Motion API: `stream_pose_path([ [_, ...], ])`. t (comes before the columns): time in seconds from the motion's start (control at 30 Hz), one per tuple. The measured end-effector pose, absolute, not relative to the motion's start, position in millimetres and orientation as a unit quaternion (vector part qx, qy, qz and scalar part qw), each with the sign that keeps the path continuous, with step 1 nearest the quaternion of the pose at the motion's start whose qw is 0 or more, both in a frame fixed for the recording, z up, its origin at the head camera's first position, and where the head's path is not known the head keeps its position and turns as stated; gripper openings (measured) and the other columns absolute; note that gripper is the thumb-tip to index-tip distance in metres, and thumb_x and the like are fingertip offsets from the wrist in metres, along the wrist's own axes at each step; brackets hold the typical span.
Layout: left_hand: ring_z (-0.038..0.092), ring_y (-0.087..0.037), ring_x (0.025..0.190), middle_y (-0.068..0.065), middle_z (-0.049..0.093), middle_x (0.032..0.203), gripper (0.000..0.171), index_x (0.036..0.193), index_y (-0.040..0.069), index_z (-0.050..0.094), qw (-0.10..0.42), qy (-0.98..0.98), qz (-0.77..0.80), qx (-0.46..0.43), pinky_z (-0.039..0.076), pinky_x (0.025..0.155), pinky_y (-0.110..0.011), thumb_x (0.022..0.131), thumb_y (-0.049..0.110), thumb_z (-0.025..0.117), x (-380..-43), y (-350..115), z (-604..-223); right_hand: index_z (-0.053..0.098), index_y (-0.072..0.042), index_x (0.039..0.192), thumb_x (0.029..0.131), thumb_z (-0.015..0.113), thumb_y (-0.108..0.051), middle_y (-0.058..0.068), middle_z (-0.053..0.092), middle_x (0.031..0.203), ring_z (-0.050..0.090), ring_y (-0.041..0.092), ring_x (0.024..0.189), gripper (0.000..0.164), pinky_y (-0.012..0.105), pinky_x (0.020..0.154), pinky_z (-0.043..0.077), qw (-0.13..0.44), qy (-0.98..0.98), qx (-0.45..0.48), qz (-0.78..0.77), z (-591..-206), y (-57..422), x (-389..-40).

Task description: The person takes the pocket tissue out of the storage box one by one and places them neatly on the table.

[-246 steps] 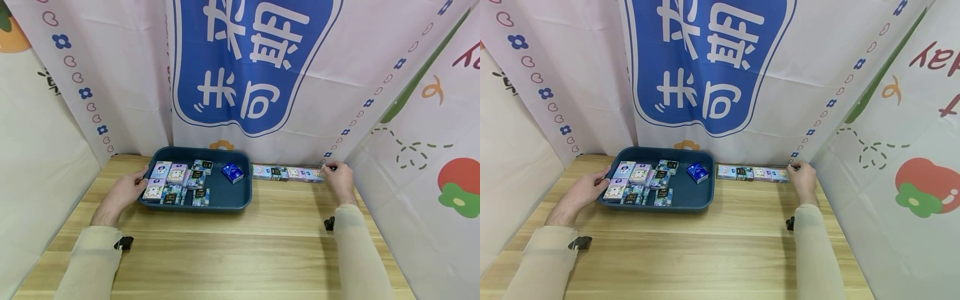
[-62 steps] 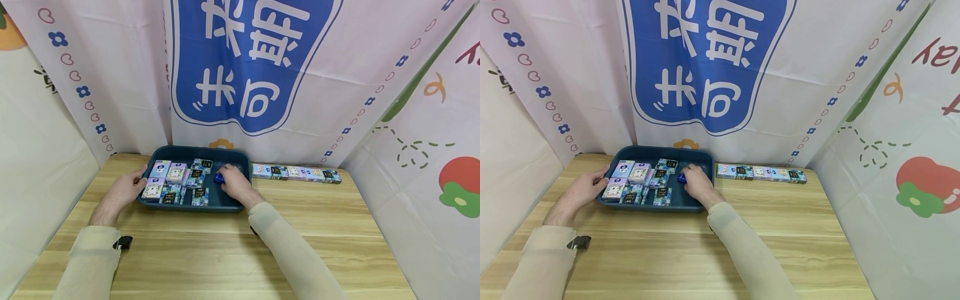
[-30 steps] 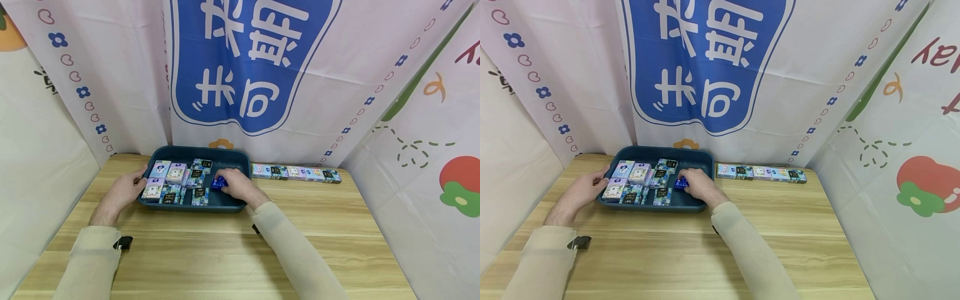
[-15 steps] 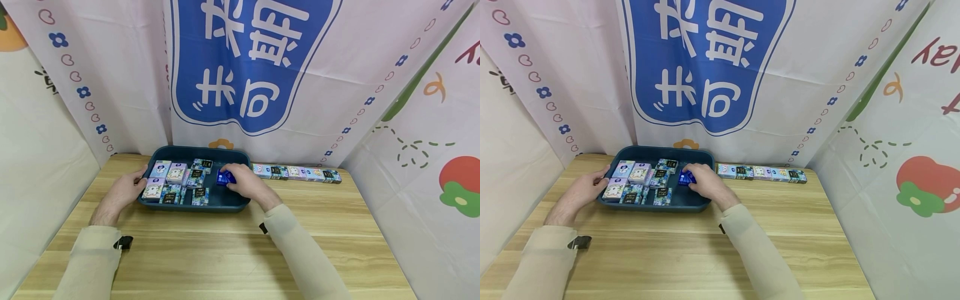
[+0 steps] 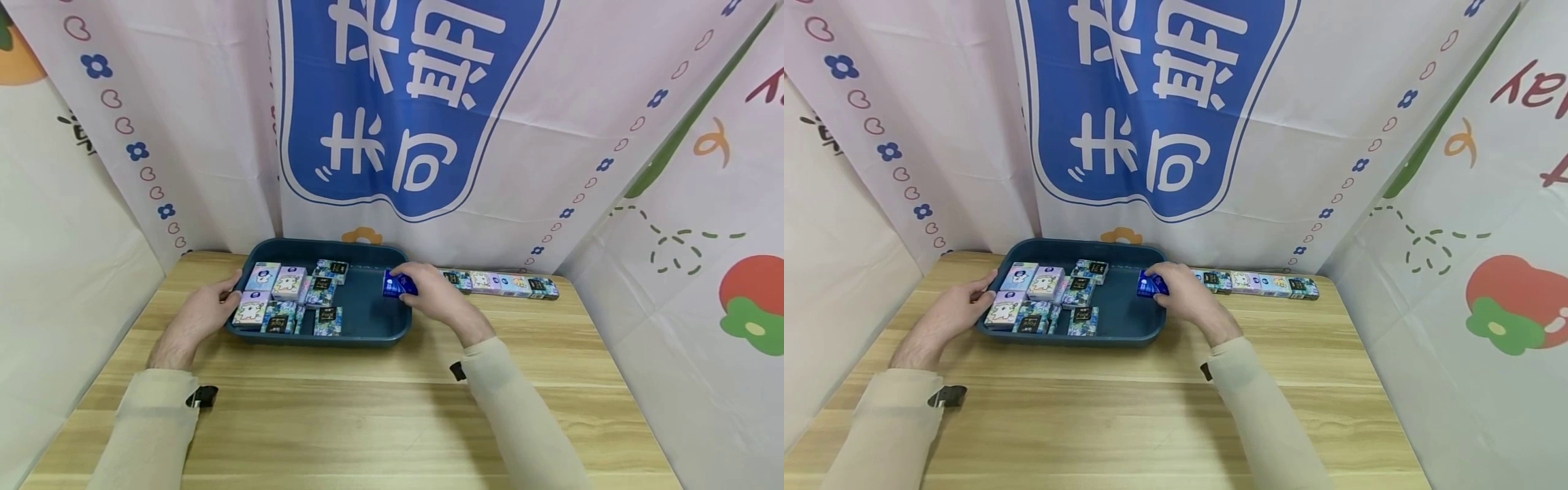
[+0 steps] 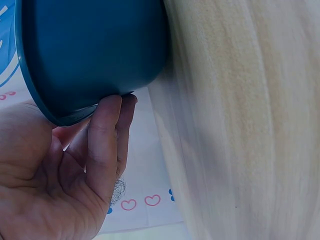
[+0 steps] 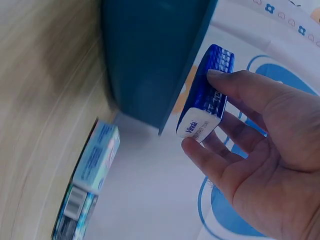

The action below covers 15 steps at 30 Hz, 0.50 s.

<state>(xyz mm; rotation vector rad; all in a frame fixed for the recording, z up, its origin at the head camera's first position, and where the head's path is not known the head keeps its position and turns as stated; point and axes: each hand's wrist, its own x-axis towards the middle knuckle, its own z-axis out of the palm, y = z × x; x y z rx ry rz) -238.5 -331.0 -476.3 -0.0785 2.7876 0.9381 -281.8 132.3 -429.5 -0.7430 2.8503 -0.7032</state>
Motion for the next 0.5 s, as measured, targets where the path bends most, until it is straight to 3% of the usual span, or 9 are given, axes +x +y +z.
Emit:
stream_pose_path([
  [0.5,0.024,-0.073,0.169,-0.044,0.023,0.184,0.067,0.186,0.006,0.017,0.096,0.943,0.318,-0.026,0.028,0.134,-0.084,0.129,0.03,0.042,-238.4,-329.7,-475.3,0.073,-0.002,0.154,0.107,0.083,-0.003,0.022,0.073,0.162,0.065,0.045,0.156,0.048,0.063,0.134,0.05,0.02,0.941,-0.243,-0.234,-429.7,187.0,-285.3],
])
